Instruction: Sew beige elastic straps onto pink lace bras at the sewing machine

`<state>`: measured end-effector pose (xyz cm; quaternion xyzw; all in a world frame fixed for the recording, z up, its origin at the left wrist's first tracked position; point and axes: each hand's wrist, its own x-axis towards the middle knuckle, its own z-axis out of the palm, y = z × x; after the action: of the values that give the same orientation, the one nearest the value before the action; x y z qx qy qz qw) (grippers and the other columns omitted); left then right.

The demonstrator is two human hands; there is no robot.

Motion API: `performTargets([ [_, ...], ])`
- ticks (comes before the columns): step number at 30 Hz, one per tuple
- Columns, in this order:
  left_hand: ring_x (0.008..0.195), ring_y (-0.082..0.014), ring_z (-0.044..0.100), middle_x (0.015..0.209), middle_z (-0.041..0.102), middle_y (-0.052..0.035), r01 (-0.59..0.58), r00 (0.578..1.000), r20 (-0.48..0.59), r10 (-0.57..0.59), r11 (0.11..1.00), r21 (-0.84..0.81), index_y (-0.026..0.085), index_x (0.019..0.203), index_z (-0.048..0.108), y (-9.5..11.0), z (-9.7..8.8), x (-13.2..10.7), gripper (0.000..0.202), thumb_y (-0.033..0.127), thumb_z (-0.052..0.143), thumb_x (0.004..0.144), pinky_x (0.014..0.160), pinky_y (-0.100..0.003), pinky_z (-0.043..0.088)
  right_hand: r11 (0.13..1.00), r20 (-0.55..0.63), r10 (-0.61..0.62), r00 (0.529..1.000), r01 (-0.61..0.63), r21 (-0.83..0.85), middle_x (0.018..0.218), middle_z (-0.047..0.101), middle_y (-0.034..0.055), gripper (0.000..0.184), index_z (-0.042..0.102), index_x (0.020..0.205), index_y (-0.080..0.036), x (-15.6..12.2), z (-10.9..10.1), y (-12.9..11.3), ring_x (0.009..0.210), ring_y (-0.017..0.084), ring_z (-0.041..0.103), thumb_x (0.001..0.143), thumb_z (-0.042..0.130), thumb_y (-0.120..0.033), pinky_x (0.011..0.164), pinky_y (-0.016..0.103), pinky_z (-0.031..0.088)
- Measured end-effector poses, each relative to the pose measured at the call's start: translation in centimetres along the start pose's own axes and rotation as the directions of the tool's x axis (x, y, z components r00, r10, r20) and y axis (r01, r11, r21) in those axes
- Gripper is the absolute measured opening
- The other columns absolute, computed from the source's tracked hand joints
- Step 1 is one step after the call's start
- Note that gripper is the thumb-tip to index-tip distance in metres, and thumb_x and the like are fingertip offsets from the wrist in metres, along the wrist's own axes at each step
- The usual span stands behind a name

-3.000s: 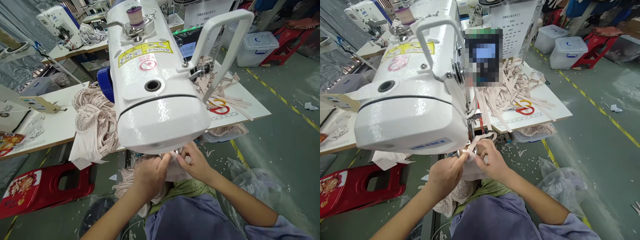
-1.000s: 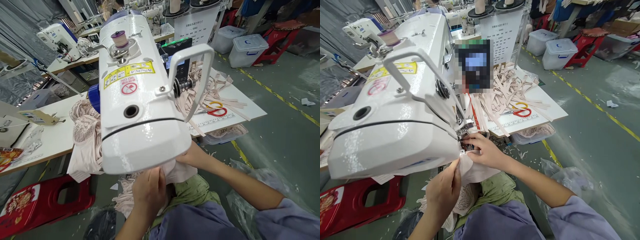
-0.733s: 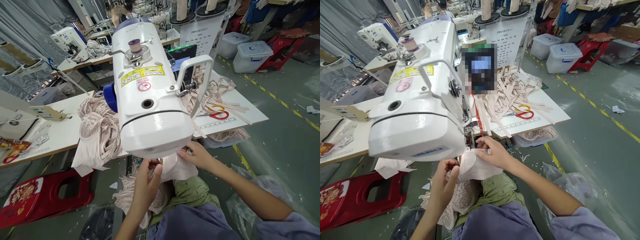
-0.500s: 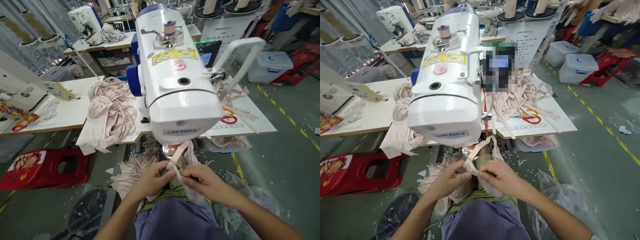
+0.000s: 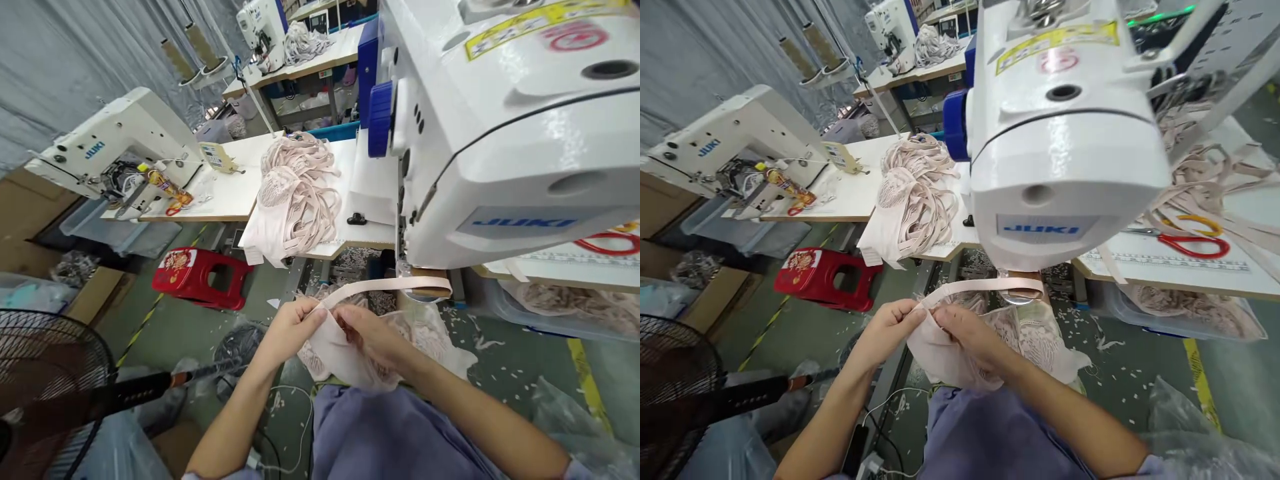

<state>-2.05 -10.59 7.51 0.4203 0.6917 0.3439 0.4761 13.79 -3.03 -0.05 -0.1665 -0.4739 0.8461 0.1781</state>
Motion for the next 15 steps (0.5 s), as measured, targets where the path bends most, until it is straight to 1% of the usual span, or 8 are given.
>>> performTargets([
  [3,0.057,-0.0108,0.038,0.062,0.046,0.0022,0.014,0.989,0.144,-0.020,0.999,0.041,0.015,0.069,0.059,-1.8,0.0,0.2,0.041,0.051,0.058,0.087,0.052,-0.022,0.029,0.929,-0.130,0.204,0.970,-0.151,0.337,0.070,0.052,-0.0042,0.053,0.059,0.080,-0.018,-0.4,0.1,0.9,0.063,0.010,0.046,0.065,0.082,-0.063,0.062,0.022,0.041],
  [6,0.055,-0.0112,0.036,0.059,0.043,0.0025,0.036,0.956,0.288,-0.055,0.997,0.071,0.016,0.063,0.055,-2.2,0.2,0.2,0.042,0.053,0.056,0.085,0.051,-0.023,0.028,0.904,-0.211,0.277,0.937,-0.179,0.389,0.061,0.051,-0.0058,0.052,0.059,0.074,-0.017,-1.3,-0.1,1.4,0.057,0.008,0.045,0.056,0.090,-0.055,0.057,0.021,0.041],
  [8,0.055,-0.0126,0.039,0.059,0.045,0.0018,0.038,0.949,0.309,-0.063,0.996,0.084,0.018,0.062,0.054,-2.1,0.4,0.3,0.039,0.051,0.055,0.084,0.051,-0.024,0.030,0.918,-0.260,0.273,0.926,-0.169,0.359,0.060,0.054,-0.0045,0.050,0.061,0.072,-0.017,-1.6,-0.4,1.8,0.056,0.009,0.047,0.056,0.090,-0.055,0.057,0.022,0.043],
  [9,0.058,-0.0141,0.042,0.062,0.048,0.0010,0.035,0.962,0.268,-0.058,0.995,0.092,0.019,0.064,0.056,-2.1,0.7,0.4,0.035,0.048,0.055,0.083,0.053,-0.024,0.032,0.931,-0.300,0.254,0.920,-0.149,0.333,0.062,0.057,-0.0033,0.049,0.062,0.073,-0.017,-1.7,-0.6,2.1,0.058,0.010,0.050,0.057,0.089,-0.056,0.059,0.023,0.045],
  [11,0.070,-0.0178,0.051,0.073,0.056,-0.0016,0.017,0.999,0.038,-0.021,0.994,0.107,0.020,0.072,0.059,-2.3,1.5,0.7,0.023,0.041,0.059,0.081,0.061,-0.026,0.039,0.969,-0.392,0.173,0.903,-0.084,0.234,0.069,0.062,-0.0009,0.047,0.064,0.079,-0.018,-1.7,-1.1,2.7,0.064,0.013,0.057,0.062,0.085,-0.056,0.064,0.027,0.050],
  [13,0.080,-0.0204,0.054,0.079,0.058,-0.0027,0.006,0.974,-0.225,0.011,0.997,0.075,0.021,0.075,0.059,-2.9,2.7,1.2,0.017,0.037,0.065,0.076,0.068,-0.028,0.043,0.999,-0.474,0.029,0.880,-0.005,0.052,0.075,0.065,0.0011,0.040,0.064,0.085,-0.020,-1.5,-1.7,3.3,0.072,0.017,0.062,0.071,0.079,-0.054,0.070,0.031,0.054],
  [14,0.079,-0.0206,0.055,0.077,0.058,-0.0024,-0.002,0.954,-0.299,0.015,0.999,0.043,0.021,0.073,0.059,-3.2,3.5,1.5,0.018,0.037,0.067,0.074,0.068,-0.028,0.044,0.997,-0.504,-0.066,0.861,0.035,-0.072,0.078,0.066,0.0021,0.034,0.064,0.086,-0.021,-1.4,-2.0,3.6,0.074,0.019,0.063,0.075,0.076,-0.052,0.071,0.032,0.054],
  [15,0.075,-0.0202,0.055,0.072,0.058,-0.0017,-0.008,0.949,-0.315,0.008,1.000,0.001,0.021,0.070,0.059,-3.6,4.2,1.9,0.020,0.038,0.068,0.073,0.067,-0.029,0.045,0.975,-0.515,-0.169,0.840,0.066,-0.212,0.081,0.067,0.0033,0.029,0.064,0.086,-0.021,-1.3,-2.4,3.9,0.077,0.020,0.064,0.079,0.073,-0.048,0.072,0.033,0.054],
])
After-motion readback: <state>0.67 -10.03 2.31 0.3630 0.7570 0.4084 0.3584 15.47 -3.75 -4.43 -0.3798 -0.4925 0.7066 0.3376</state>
